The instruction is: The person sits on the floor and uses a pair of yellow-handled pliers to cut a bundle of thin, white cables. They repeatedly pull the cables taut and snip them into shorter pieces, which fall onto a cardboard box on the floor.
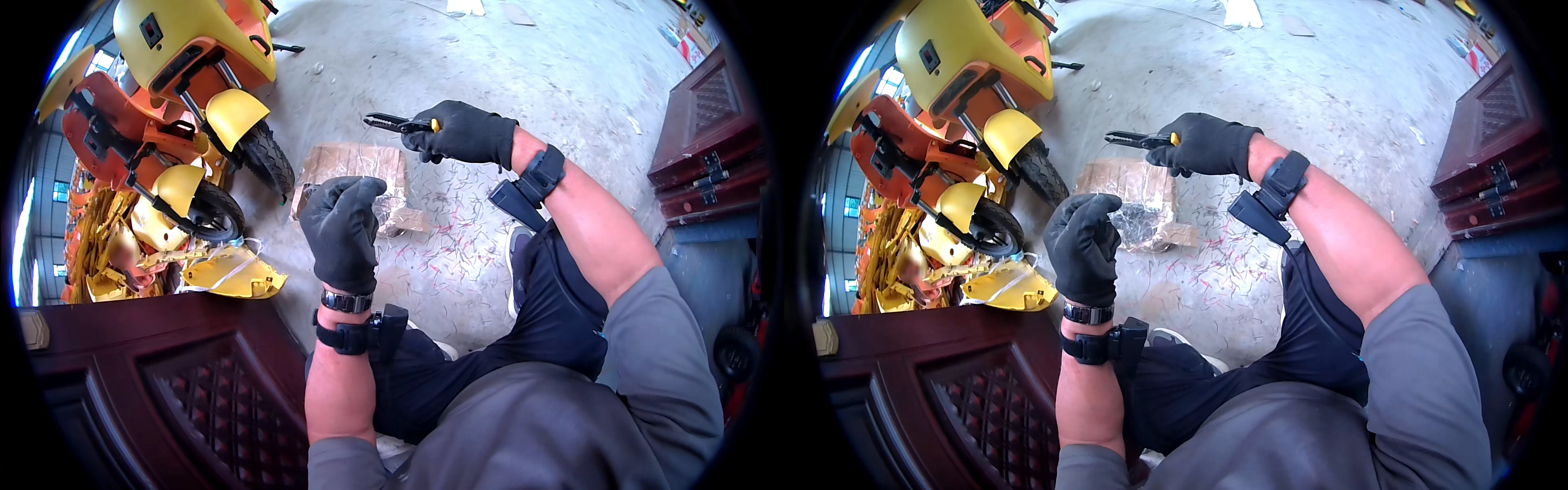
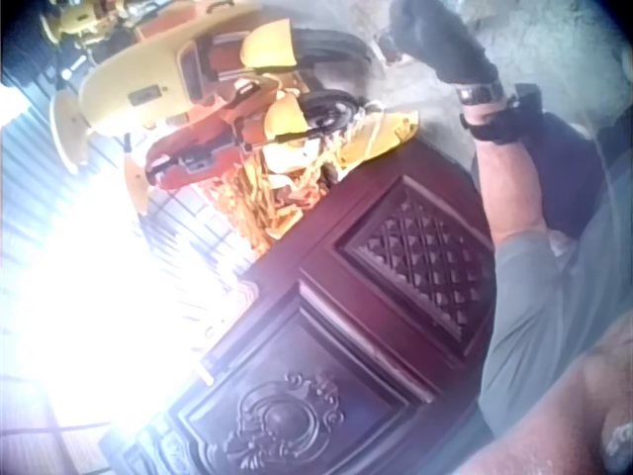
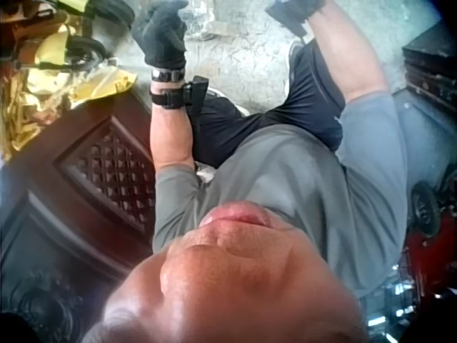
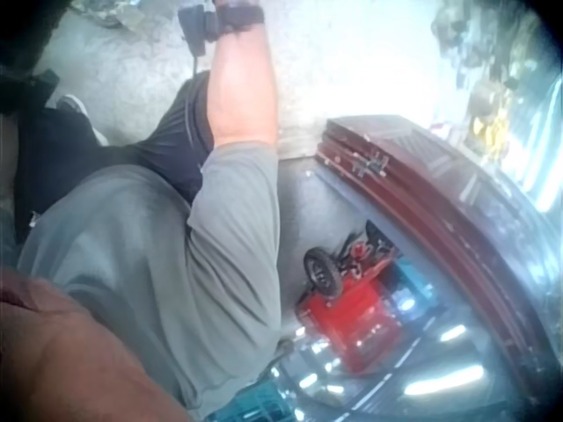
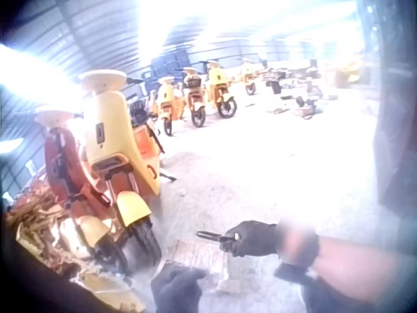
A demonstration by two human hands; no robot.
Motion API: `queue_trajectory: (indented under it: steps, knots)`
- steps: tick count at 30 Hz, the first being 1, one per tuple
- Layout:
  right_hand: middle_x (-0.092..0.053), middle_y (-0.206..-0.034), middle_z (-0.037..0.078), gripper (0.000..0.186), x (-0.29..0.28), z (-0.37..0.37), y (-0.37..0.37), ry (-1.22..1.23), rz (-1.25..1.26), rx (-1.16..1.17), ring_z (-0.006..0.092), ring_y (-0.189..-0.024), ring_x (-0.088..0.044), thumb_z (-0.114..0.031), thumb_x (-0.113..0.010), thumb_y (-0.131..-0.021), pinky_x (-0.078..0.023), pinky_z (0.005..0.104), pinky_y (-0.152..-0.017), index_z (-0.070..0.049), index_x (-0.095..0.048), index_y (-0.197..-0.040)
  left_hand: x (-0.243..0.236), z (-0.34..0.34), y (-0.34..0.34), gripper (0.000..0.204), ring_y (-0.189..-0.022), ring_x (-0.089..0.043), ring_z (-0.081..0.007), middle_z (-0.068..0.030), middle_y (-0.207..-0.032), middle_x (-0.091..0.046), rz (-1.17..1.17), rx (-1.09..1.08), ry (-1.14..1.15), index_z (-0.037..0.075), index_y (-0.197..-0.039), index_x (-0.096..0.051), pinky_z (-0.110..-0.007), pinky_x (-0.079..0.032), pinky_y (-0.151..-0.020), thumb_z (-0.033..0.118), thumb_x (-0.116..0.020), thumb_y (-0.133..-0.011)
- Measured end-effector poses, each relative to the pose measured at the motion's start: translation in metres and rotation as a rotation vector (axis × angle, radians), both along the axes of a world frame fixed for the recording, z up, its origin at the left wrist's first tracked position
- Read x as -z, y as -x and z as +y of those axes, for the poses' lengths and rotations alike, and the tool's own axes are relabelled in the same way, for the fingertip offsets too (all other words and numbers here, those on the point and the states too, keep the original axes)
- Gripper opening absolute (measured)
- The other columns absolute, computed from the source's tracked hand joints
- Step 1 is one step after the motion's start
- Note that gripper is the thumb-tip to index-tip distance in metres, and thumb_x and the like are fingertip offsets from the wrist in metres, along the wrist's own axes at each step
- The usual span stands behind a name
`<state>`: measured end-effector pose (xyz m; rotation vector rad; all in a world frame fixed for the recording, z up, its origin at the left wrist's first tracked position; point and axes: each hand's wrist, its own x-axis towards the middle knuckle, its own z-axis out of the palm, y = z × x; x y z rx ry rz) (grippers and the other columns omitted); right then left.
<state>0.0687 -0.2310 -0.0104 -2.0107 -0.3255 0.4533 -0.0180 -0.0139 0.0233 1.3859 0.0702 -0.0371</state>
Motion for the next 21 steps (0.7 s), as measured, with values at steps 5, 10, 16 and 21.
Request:
queue_trajectory:
  steps: [5, 10, 16, 21]
  knots:
    - [-0.067, -0.078, 0.006, 0.030, 0.001, 0.010, 0.006, -0.053, -0.078, -0.101, 0.0110, -0.069, -0.058, -0.026, -0.064, -0.091, -0.050, 0.0286, -0.066, 0.000, -0.068, -0.106, 0.005, 0.005, -0.004, 0.015, -0.039, -0.033, -0.0036, 0.0047, -0.051, -0.041, -0.020, -0.027, 0.001, -0.003, -0.084, -0.066, -0.021, -0.023, -0.038, 0.011, -0.061, -0.087]
    - [-0.067, -0.077, 0.006, 0.030, 0.003, 0.009, 0.008, -0.035, -0.066, -0.053, 0.0114, -0.069, -0.059, -0.026, -0.065, -0.091, -0.050, 0.0289, -0.065, 0.000, -0.068, -0.105, 0.004, 0.010, -0.006, 0.012, -0.044, -0.040, -0.0042, -0.0003, -0.059, -0.055, 0.055, 0.002, 0.157, -0.005, -0.085, -0.068, -0.020, -0.027, -0.041, 0.007, -0.066, -0.084]
    - [-0.066, -0.077, 0.006, 0.029, 0.008, -0.006, -0.006, 0.035, -0.024, 0.043, 0.0122, -0.069, -0.060, -0.026, -0.065, -0.090, -0.050, 0.0288, -0.065, 0.002, -0.066, -0.097, 0.018, 0.029, -0.009, 0.014, -0.052, -0.047, -0.0068, -0.0040, -0.083, -0.060, -0.484, 0.011, -0.394, -0.004, -0.091, -0.069, -0.021, -0.036, -0.043, -0.003, -0.059, -0.083]
    - [-0.067, -0.074, 0.007, 0.035, 0.025, -0.020, -0.016, 0.002, -0.040, 0.133, 0.0146, -0.064, -0.060, -0.032, -0.066, -0.088, -0.048, 0.0311, -0.062, 0.002, -0.069, -0.092, 0.011, 0.029, -0.009, 0.012, -0.050, -0.043, -0.0050, -0.0010, -0.076, -0.056, -0.371, -0.004, -0.261, -0.004, -0.090, -0.068, -0.021, -0.035, -0.043, 0.001, -0.058, -0.086]
